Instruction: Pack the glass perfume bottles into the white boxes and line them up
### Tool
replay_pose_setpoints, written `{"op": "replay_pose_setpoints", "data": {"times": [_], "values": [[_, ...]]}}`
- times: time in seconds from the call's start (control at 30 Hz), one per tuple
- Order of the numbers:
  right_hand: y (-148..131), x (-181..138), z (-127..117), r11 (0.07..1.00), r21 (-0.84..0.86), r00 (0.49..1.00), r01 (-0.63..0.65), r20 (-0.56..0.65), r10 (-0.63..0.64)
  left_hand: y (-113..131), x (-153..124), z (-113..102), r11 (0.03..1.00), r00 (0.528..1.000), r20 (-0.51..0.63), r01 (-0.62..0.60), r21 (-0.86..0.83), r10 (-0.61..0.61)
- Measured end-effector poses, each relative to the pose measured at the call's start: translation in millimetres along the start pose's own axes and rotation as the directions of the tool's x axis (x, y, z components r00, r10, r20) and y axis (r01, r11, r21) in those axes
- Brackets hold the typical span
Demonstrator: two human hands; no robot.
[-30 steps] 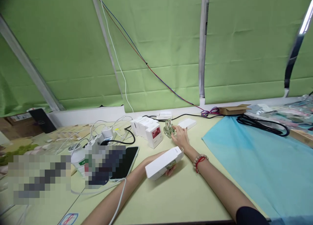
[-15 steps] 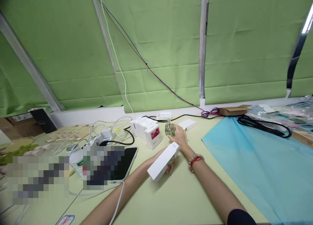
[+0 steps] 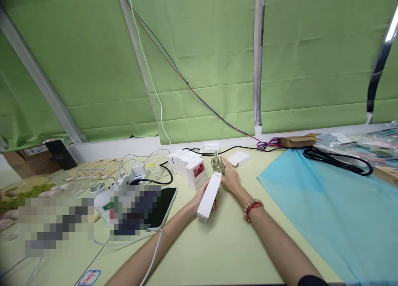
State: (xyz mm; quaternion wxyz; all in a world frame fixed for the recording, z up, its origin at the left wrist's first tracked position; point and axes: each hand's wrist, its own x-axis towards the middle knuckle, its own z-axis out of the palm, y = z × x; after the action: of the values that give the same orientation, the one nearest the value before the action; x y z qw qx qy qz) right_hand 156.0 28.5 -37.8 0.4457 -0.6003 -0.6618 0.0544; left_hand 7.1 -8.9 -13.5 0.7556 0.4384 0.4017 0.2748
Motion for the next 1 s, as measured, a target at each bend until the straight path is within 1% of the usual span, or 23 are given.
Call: {"op": "replay_pose_setpoints", "data": {"times": [0.03, 0.1, 0.13, 0.2, 0.27, 0.33, 0.37, 0.4, 0.43, 0.47, 0.5, 0.53, 0.57, 0.6, 0.63, 0.67, 0.7, 0.83, 0.93, 1.0], "values": [[-2, -2, -2, 1.0, -0.019, 1.0, -0.016, 0.0, 0.016, 0, 0, 0, 0.999, 0.999, -0.029, -0.036, -0.015, 0.035], [-3, -7, -6, 0.999, -0.043, 1.0, -0.023, 0.0, 0.023, -2, 1, 0, 0.992, 0.991, -0.037, -0.128, 0.001, 0.128], [-2, -9, -6, 0.999, -0.037, 1.0, -0.003, 0.002, 0.003, -4, 2, 1, 0.985, 0.985, -0.028, -0.17, 0.019, 0.171], [1, -12, -7, 0.997, 0.011, 0.997, 0.074, 0.009, -0.075, -6, 3, 2, 0.964, 0.965, -0.028, -0.26, 0.051, 0.261], [5, -13, -7, 0.987, 0.066, 0.989, 0.144, 0.021, -0.146, -9, 3, 2, 0.931, 0.929, -0.069, -0.36, 0.063, 0.364], [7, -13, -8, 0.985, 0.083, 0.988, 0.15, 0.028, -0.153, -9, 2, 0, 0.884, 0.878, -0.11, -0.461, 0.075, 0.466], [6, -13, -8, 0.989, 0.074, 0.991, 0.125, 0.032, -0.127, -9, 2, -2, 0.837, 0.83, -0.119, -0.531, 0.131, 0.545], [5, -13, -9, 0.994, 0.059, 0.995, 0.09, 0.039, -0.092, -9, 1, -5, 0.762, 0.758, -0.123, -0.607, 0.226, 0.64], [4, -13, -10, 0.998, 0.04, 0.997, 0.055, 0.046, -0.057, -8, 0, -8, 0.646, 0.66, -0.104, -0.671, 0.364, 0.744], [3, -14, -10, 0.999, 0.022, 0.998, 0.025, 0.054, -0.027, -8, -1, -12, 0.484, 0.533, -0.064, -0.704, 0.52, 0.844], [1, -14, -11, 1.0, 0.007, 0.998, 0.008, 0.061, -0.008, -7, -2, -15, 0.315, 0.411, -0.005, -0.691, 0.651, 0.912], [0, -14, -12, 1.0, -0.003, 0.998, 0.005, 0.069, -0.005, -7, -2, -18, 0.161, 0.32, 0.075, -0.649, 0.744, 0.945], [0, -14, -12, 1.0, -0.006, 0.997, 0.014, 0.077, -0.013, -8, -1, -21, 0.046, 0.264, 0.143, -0.598, 0.8, 0.954], [0, -13, -13, 1.0, -0.006, 0.996, 0.025, 0.085, -0.025, -8, -1, -22, -0.035, 0.239, 0.197, -0.55, 0.834, 0.951], [1, -13, -13, 1.0, -0.002, 0.995, 0.031, 0.092, -0.031, -9, 0, -23, -0.083, 0.233, 0.229, -0.508, 0.857, 0.945], [2, -12, -13, 1.0, 0.003, 0.995, 0.027, 0.093, -0.027, -9, 1, -23, -0.102, 0.238, 0.238, -0.472, 0.876, 0.942], [4, -11, -13, 1.0, 0.01, 0.996, 0.006, 0.087, -0.007, -9, 2, -22, -0.097, 0.249, 0.226, -0.442, 0.892, 0.942], [8, -7, -9, 0.99, 0.052, 0.991, -0.13, 0.022, 0.129, -8, 4, -19, -0.002, 0.304, 0.133, -0.398, 0.917, 0.943], [7, -8, -6, 0.985, 0.078, 0.987, -0.156, -0.018, 0.158, -6, 4, -19, 0.071, 0.334, 0.066, -0.382, 0.921, 0.94], [5, -10, -5, 0.984, 0.094, 0.986, -0.153, -0.054, 0.158, -3, 3, -19, 0.108, 0.33, 0.033, -0.398, 0.911, 0.943]]}}
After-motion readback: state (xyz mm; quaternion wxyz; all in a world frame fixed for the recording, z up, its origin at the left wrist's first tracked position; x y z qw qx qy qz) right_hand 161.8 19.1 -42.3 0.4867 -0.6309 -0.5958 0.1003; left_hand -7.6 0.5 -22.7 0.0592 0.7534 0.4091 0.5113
